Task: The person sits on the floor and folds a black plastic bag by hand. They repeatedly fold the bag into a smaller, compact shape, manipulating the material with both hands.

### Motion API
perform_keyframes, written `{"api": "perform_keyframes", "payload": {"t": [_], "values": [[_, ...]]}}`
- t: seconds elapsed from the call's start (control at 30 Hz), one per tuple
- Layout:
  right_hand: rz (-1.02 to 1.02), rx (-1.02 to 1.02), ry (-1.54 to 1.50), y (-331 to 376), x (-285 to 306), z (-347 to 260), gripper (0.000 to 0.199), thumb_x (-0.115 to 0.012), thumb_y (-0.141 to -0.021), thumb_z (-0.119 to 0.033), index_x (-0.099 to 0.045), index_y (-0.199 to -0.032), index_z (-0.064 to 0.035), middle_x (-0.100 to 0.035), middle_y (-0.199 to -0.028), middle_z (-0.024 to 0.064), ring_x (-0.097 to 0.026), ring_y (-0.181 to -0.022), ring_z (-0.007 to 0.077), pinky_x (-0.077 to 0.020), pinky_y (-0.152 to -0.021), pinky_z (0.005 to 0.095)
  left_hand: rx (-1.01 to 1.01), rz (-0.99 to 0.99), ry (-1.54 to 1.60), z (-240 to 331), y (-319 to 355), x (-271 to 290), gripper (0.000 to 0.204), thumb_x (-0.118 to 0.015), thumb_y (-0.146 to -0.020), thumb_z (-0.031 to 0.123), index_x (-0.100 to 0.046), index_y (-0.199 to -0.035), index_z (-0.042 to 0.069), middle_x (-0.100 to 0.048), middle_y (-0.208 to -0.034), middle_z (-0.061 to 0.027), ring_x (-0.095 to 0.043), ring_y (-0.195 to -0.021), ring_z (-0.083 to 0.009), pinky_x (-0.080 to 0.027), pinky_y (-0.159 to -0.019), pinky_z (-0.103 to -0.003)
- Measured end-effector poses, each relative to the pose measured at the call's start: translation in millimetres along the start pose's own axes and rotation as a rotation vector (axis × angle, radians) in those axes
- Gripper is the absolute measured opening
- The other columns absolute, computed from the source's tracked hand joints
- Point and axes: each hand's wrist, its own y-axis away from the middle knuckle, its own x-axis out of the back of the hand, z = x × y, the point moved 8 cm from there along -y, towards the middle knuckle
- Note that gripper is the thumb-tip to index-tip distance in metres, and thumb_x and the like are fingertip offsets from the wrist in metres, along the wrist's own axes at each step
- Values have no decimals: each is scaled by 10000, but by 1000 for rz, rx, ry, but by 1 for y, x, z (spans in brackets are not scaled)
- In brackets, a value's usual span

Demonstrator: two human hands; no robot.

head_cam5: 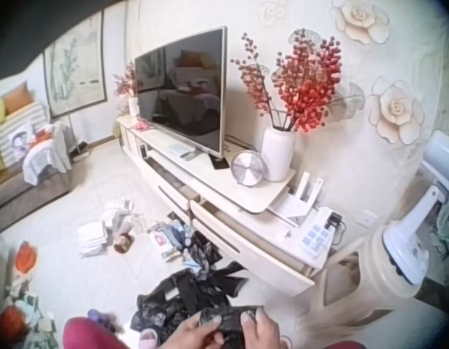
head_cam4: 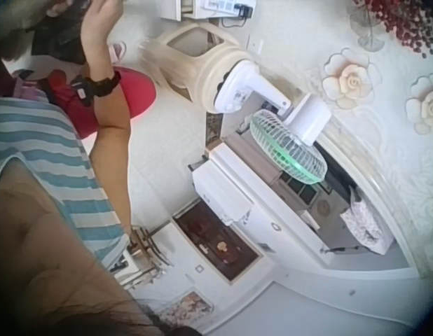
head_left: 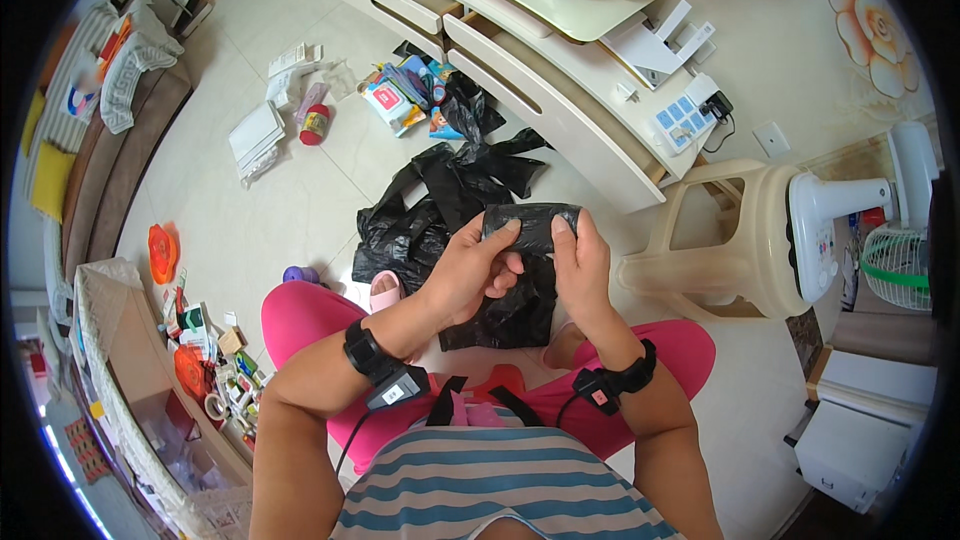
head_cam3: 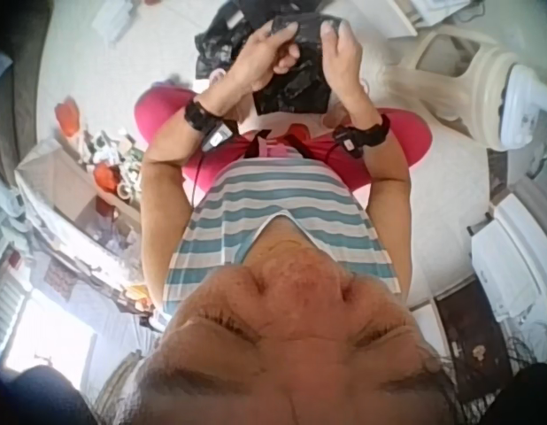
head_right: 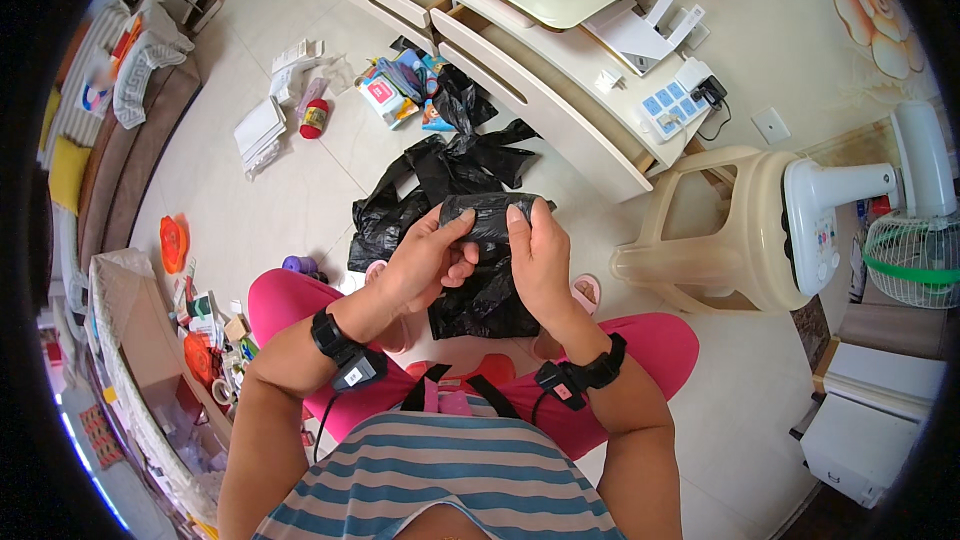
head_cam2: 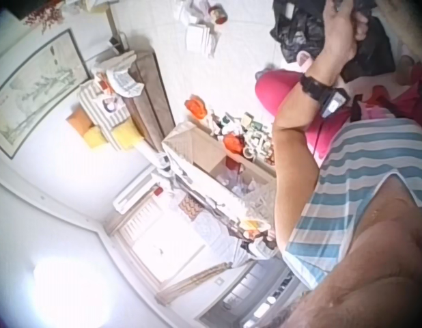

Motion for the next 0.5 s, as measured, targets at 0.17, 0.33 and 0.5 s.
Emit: {"api": "perform_keyframes", "payload": {"t": [0.17, 0.33, 0.5], "values": [[-50, -211, -233, 4, -6, 15, 261, -503, -972, -214, -470, -821, -4, -532, -615, 82, -496, -516, 150, -391, -478, 295, -123, -23, -5, 1, -4, 3, 145, -531, -970, 235, -506, -982, 93, -565, -651, -39, -454, -480, -86, -304, -423, -205], [-103, -353, -432, 3, -9, 15, 245, -500, -979, -235, -490, -829, -41, -507, -618, -16, -444, -509, 40, -341, -444, 208, -252, -17, -158, 10, 1, 0, 145, -523, -975, 229, -519, -1004, 88, -568, -658, -22, -461, -494, -64, -311, -431, -189], [-117, -432, -498, 7, -13, 20, 230, -492, -982, -227, -496, -837, -49, -522, -649, -16, -445, -522, 35, -341, -449, 203, -270, -2, -219, 10, 1, -1, 149, -527, -971, 227, -520, -1022, 87, -569, -668, -19, -467, -496, -59, -313, -434, -181]]}}
